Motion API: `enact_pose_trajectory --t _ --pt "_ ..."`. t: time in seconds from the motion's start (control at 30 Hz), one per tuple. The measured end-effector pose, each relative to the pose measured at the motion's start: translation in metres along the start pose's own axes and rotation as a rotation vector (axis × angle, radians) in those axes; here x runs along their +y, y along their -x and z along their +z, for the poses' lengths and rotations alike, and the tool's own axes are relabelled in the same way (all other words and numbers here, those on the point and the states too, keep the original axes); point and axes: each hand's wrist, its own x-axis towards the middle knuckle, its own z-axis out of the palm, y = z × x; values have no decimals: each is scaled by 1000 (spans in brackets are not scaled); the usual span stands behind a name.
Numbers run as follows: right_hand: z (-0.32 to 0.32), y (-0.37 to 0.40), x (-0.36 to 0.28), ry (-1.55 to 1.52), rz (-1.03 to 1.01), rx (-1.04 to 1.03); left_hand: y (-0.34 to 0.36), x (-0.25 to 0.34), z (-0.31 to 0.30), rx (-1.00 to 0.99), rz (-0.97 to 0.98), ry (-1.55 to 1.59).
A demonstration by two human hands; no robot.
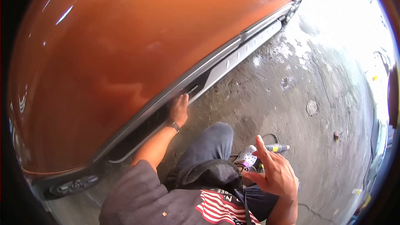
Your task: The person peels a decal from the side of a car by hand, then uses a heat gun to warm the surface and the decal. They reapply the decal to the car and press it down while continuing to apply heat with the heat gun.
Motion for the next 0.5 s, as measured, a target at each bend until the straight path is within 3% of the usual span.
enact_pose_trajectory --t 0.17,0.27,0.4,0.5 --pt "-13 19 11 -11 46 17 -24 19 7 -25 195 -79" --pt "-22 24 15 -54 -11 290 -72 27 17 -104 134 -1" --pt "-29 30 13 -42 31 182 -67 15 -12 -225 109 -3" --pt "-32 33 12 -45 39 162 -54 19 -28 -180 163 -19"
